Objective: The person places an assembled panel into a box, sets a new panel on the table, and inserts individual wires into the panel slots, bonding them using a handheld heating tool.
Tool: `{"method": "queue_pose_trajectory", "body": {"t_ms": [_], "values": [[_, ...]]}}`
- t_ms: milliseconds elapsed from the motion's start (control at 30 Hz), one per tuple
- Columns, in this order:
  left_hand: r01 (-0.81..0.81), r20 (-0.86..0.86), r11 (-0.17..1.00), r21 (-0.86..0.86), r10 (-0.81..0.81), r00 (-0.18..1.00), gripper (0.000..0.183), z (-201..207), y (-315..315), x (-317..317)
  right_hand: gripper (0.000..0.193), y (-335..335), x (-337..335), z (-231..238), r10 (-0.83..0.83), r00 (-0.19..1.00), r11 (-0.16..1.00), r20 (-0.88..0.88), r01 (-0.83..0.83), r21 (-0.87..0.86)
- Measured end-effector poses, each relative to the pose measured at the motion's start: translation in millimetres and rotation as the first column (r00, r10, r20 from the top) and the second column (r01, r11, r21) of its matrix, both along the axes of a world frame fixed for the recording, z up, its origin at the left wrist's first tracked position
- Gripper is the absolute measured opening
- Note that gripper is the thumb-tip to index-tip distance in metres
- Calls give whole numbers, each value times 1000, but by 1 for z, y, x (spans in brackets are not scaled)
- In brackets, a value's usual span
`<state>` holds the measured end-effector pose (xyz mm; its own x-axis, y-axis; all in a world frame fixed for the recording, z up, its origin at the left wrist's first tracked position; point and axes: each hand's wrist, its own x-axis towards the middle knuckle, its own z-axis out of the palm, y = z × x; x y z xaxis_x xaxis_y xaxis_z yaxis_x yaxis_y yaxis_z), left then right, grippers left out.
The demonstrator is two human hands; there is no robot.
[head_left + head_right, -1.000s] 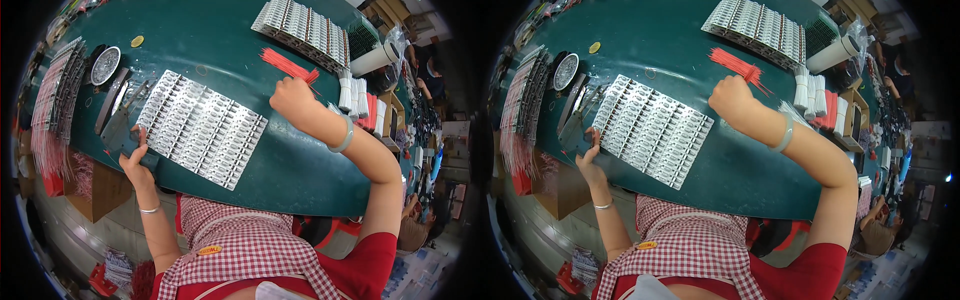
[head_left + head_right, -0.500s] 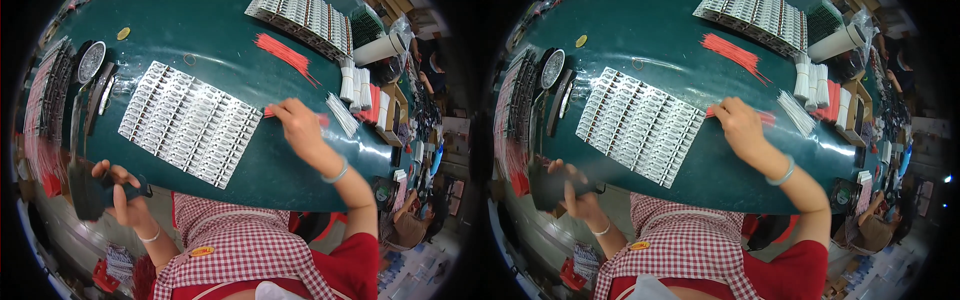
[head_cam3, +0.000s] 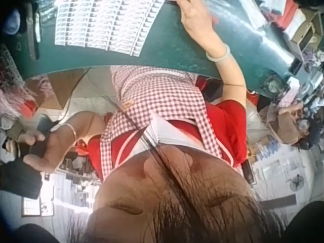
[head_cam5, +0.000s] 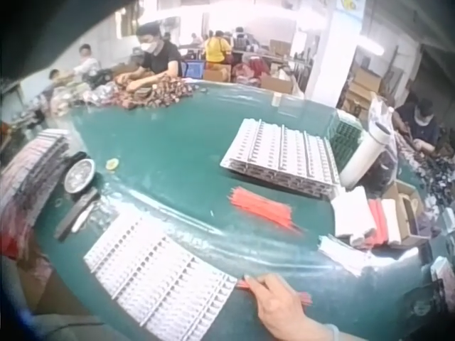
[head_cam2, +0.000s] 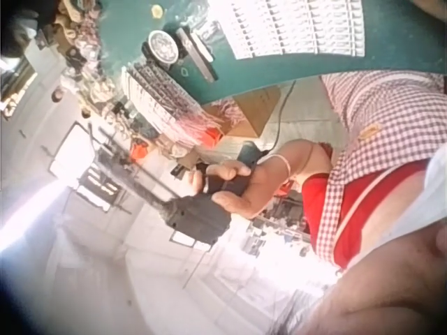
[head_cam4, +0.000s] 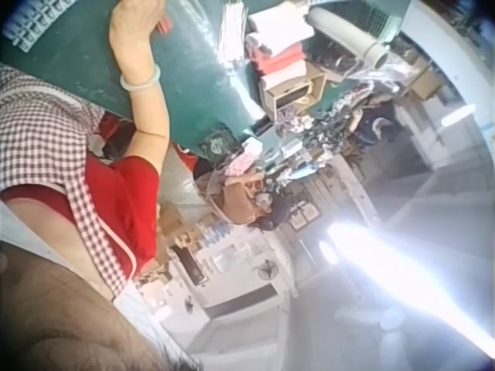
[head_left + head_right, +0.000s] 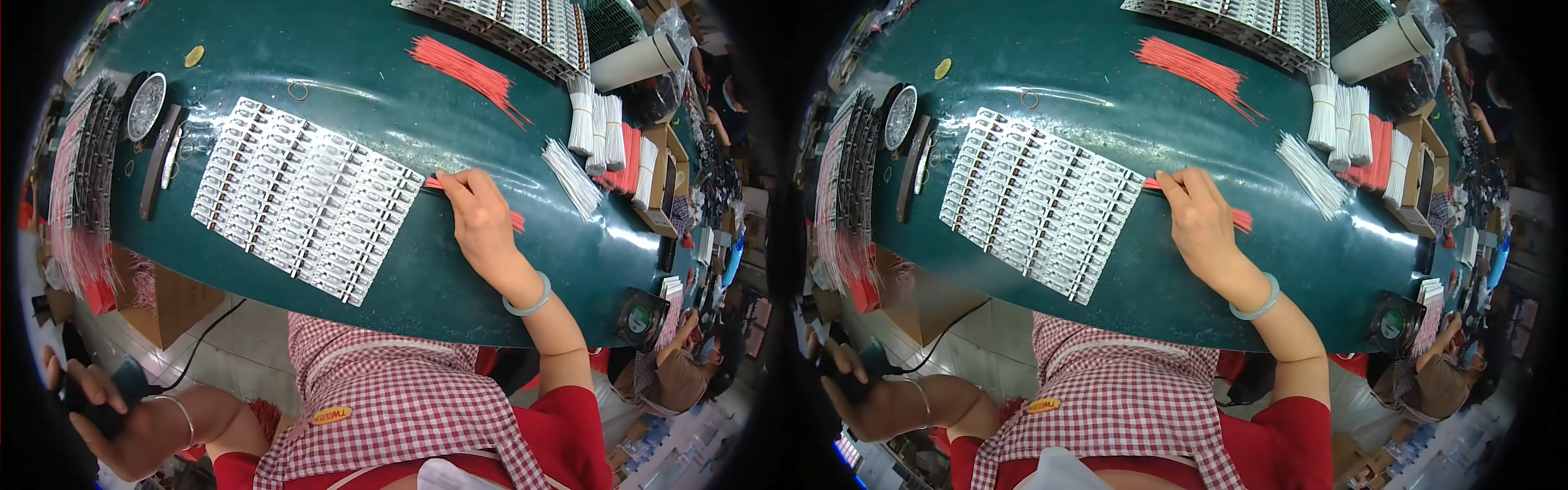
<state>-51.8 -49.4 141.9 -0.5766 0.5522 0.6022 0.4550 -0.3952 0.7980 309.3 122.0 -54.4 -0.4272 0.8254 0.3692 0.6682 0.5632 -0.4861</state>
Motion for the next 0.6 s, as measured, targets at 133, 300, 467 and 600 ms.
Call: {"method": "queue_pose_trajectory", "body": {"t_ms": [133, 300, 467, 600], "values": [[86, 322, 979, -187, -22, 946, 61, -44, 12, 36, 33, 8, 1, 19, 39, 994, 999, 100, -41, 11], [349, 543, 889, -297, -143, 827, 56, -89, 32, 99, 32, 8, 2, 30, 54, 975, 986, 215, -87, 145], [437, 527, 755, -488, -144, 837, 51, -138, 26, 124, 28, -2, -2, -2, 21, 997, 973, 75, -38, 227], [423, 336, 644, -638, -261, 905, 38, -152, 18, 132, 33, -5, -9, -15, 29, 1000, 954, 11, -31, 298]]}}
